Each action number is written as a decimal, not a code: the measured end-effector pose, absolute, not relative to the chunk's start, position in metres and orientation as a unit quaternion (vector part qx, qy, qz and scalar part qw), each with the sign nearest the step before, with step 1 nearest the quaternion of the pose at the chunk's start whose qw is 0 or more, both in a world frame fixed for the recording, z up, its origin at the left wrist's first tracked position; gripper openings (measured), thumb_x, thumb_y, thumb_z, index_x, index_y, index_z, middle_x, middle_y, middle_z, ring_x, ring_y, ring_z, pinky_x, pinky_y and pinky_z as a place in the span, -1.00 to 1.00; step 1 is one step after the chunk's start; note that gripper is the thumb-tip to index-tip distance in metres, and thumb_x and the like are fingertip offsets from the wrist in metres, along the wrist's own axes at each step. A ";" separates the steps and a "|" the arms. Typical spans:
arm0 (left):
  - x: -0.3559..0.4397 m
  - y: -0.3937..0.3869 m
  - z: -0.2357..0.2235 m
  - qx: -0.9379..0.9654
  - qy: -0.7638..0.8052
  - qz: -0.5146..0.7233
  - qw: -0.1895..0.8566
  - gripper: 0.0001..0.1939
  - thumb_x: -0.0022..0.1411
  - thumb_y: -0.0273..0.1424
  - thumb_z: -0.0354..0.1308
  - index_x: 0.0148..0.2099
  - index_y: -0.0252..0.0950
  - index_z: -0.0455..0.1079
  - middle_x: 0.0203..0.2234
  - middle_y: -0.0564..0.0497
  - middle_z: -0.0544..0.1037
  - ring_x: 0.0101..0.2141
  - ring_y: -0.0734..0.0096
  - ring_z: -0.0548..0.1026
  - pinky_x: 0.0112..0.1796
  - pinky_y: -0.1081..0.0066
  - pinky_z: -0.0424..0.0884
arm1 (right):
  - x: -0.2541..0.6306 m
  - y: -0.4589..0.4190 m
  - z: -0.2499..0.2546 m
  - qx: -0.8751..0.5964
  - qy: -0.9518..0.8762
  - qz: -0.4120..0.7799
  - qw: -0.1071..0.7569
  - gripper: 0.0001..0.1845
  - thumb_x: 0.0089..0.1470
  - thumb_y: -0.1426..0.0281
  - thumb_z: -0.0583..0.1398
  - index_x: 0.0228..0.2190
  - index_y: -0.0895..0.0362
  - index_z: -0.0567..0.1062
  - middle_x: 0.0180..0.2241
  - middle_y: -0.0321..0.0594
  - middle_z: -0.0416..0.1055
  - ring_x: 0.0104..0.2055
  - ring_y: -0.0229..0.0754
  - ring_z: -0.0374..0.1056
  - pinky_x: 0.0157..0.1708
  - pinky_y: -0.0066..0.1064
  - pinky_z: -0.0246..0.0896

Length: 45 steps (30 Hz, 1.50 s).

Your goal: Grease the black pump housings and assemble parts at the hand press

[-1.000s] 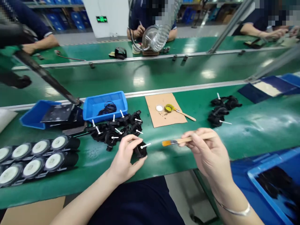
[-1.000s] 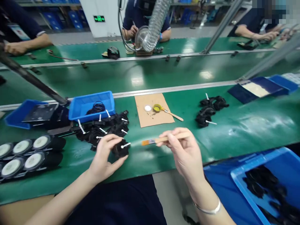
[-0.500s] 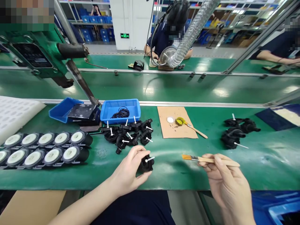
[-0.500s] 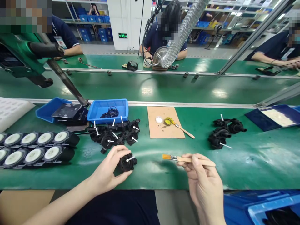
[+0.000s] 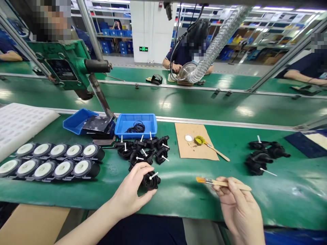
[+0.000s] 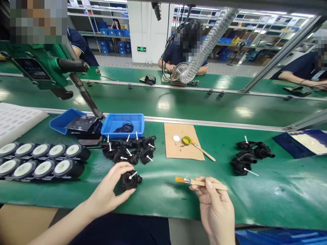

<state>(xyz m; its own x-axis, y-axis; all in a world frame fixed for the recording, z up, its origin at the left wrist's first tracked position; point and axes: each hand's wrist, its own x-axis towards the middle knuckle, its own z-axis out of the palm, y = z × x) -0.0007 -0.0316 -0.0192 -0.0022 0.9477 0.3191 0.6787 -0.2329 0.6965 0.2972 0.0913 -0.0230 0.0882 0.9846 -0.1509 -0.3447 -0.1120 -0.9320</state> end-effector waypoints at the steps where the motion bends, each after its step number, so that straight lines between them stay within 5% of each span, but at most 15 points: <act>1: 0.001 -0.031 -0.019 0.686 0.590 0.385 0.182 -0.44 0.24 -0.47 0.23 0.24 -0.19 0.16 0.08 -0.25 0.37 0.12 0.10 0.42 0.10 0.08 0.47 | 0.298 0.092 -0.025 -0.466 -0.337 0.587 0.570 -0.68 -0.15 0.25 0.47 -0.38 0.14 0.54 -0.36 -0.19 0.55 -0.45 -0.23 0.50 -0.40 -0.40 0.53; 13: 0.022 0.121 0.033 0.772 0.562 0.280 0.095 -0.53 0.21 -0.46 0.20 0.16 -0.30 0.24 0.03 -0.19 0.45 0.08 0.17 0.45 0.10 0.21 0.42 | 0.283 0.101 -0.040 -0.412 -0.257 0.611 0.625 -0.75 -0.11 0.31 0.45 -0.36 0.13 0.59 -0.34 -0.24 0.57 -0.41 -0.31 0.52 -0.33 -0.50 0.54; 20: 0.027 0.191 0.017 0.701 0.684 0.199 0.040 -0.73 0.21 -0.53 0.16 -0.03 -0.49 0.35 -0.15 -0.37 0.52 -0.05 -0.09 0.52 0.05 -0.07 0.35 | 0.292 0.095 -0.045 -0.442 -0.222 0.609 0.620 -0.75 -0.18 0.33 0.47 -0.40 0.13 0.60 -0.36 -0.26 0.57 -0.42 -0.29 0.51 -0.39 -0.50 0.53; 28: -0.023 0.110 0.043 0.678 0.704 0.210 0.008 -0.66 0.37 -0.43 0.05 0.16 -0.36 0.31 0.05 -0.22 0.50 0.11 0.07 0.44 0.15 0.10 0.33 | 0.296 0.100 -0.058 -0.456 -0.231 0.615 0.601 -0.70 -0.20 0.29 0.49 -0.39 0.13 0.60 -0.37 -0.26 0.56 -0.44 -0.33 0.48 -0.41 -0.52 0.52; 37: -0.099 0.007 0.012 0.611 0.737 0.289 0.027 -0.54 0.37 -0.19 0.07 0.24 -0.21 0.28 0.21 -0.18 0.34 0.24 0.06 0.31 0.23 -0.02 0.27 | 0.286 0.102 -0.057 -0.453 -0.227 0.631 0.587 -0.62 -0.24 0.26 0.51 -0.37 0.16 0.58 -0.35 -0.23 0.53 -0.42 -0.29 0.45 -0.42 -0.49 0.50; 41: -0.078 0.012 -0.002 0.677 0.699 0.227 0.026 -0.52 0.37 -0.26 0.08 0.30 -0.12 0.24 0.37 -0.15 0.10 0.39 -0.06 -0.01 0.29 -0.16 0.12 | 0.285 0.099 -0.056 -0.448 -0.243 0.633 0.583 -0.63 -0.22 0.27 0.51 -0.37 0.16 0.58 -0.34 -0.23 0.53 -0.42 -0.30 0.45 -0.40 -0.48 0.50; 45: -0.071 0.024 -0.010 0.694 0.691 0.202 0.013 -0.60 0.40 -0.36 0.00 0.24 -0.24 0.34 0.33 -0.22 0.20 0.39 -0.10 -0.02 0.30 -0.17 0.10 | 0.284 0.097 -0.058 -0.432 -0.250 0.639 0.585 -0.67 -0.18 0.29 0.49 -0.37 0.16 0.58 -0.34 -0.23 0.53 -0.45 -0.33 0.45 -0.41 -0.49 0.49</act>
